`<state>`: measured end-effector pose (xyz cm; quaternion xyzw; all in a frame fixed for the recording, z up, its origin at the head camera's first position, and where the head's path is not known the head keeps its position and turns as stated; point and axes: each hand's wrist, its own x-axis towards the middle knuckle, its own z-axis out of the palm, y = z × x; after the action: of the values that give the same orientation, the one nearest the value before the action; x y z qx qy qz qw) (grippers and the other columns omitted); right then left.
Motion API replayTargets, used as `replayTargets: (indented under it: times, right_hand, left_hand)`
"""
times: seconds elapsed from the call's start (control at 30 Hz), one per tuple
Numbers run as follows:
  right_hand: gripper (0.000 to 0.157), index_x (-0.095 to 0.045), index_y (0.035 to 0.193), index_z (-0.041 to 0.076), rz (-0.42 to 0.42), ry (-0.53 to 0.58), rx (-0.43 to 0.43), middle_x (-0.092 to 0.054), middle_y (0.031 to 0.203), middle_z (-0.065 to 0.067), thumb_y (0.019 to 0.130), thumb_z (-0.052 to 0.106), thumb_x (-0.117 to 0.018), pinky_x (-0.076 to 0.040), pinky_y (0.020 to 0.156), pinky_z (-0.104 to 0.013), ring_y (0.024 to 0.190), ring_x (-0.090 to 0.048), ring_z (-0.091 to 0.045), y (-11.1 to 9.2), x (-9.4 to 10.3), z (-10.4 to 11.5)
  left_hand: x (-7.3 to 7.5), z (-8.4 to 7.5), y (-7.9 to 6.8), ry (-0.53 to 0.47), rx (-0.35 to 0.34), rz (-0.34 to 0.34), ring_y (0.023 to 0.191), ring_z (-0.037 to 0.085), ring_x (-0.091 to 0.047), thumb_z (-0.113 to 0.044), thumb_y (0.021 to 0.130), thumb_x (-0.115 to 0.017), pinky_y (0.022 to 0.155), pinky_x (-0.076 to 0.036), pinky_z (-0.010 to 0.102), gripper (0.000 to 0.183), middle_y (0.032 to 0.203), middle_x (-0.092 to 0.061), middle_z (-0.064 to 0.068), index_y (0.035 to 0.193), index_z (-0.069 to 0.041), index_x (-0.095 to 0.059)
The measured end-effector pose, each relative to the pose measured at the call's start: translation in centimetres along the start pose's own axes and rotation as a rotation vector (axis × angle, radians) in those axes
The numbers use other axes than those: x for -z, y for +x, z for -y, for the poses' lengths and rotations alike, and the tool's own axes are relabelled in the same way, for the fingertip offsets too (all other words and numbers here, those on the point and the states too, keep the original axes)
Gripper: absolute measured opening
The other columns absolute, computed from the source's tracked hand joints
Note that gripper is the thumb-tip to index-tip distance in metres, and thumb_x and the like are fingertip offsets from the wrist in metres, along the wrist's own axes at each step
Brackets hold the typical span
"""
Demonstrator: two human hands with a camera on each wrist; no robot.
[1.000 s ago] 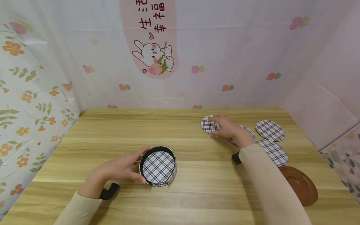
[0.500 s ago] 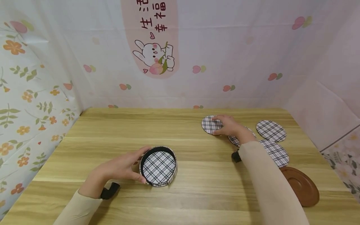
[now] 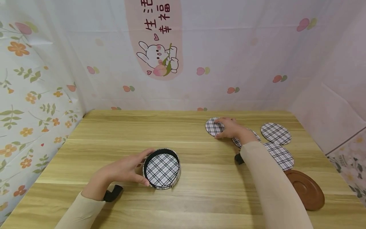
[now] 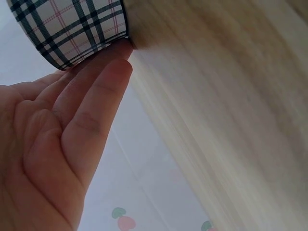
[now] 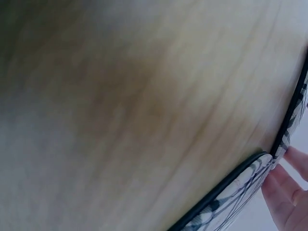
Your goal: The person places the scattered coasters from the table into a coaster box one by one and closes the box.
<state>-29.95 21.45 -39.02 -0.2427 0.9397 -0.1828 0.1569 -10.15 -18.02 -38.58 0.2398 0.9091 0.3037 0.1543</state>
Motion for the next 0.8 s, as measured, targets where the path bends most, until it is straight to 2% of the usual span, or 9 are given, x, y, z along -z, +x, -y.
replayTargets:
  times: [0.27,0.5,0.8]
  right_hand:
    - [0.070,-0.050,0.141,0.004,-0.011,-0.021,-0.002,-0.031,0.153,-0.035,0.084,0.030,-0.080,-0.018,0.110,-0.073,0.139,-0.022,-0.058,-0.4,-0.2,-0.4]
    - [0.070,-0.050,0.143,0.008,-0.001,-0.012,-0.001,-0.027,0.154,-0.035,0.084,0.033,-0.079,-0.020,0.107,-0.078,0.139,-0.015,-0.062,-0.8,-0.3,-0.5]
    - [0.068,-0.053,0.141,0.011,-0.026,-0.034,0.035,-0.030,0.154,-0.032,0.083,0.036,-0.079,-0.025,0.104,-0.079,0.139,-0.016,-0.059,-1.1,-0.9,-0.4]
  left_hand:
    - [-0.3,-0.3,0.0,-0.021,-0.006,0.015,0.137,0.029,-0.047,-0.049,0.072,-0.084,0.114,-0.038,0.052,0.111,0.150,-0.047,0.011,0.156,-0.010,-0.024]
    - [-0.2,-0.3,0.0,-0.033,-0.032,0.005,0.137,0.033,-0.047,-0.046,0.074,-0.084,0.113,-0.038,0.055,0.109,0.150,-0.047,0.014,0.156,-0.007,-0.024]
    - [0.1,-0.2,0.0,-0.067,-0.006,0.022,0.141,0.032,-0.043,-0.046,0.074,-0.084,0.116,-0.035,0.055,0.111,0.153,-0.044,0.013,0.157,-0.008,-0.021]
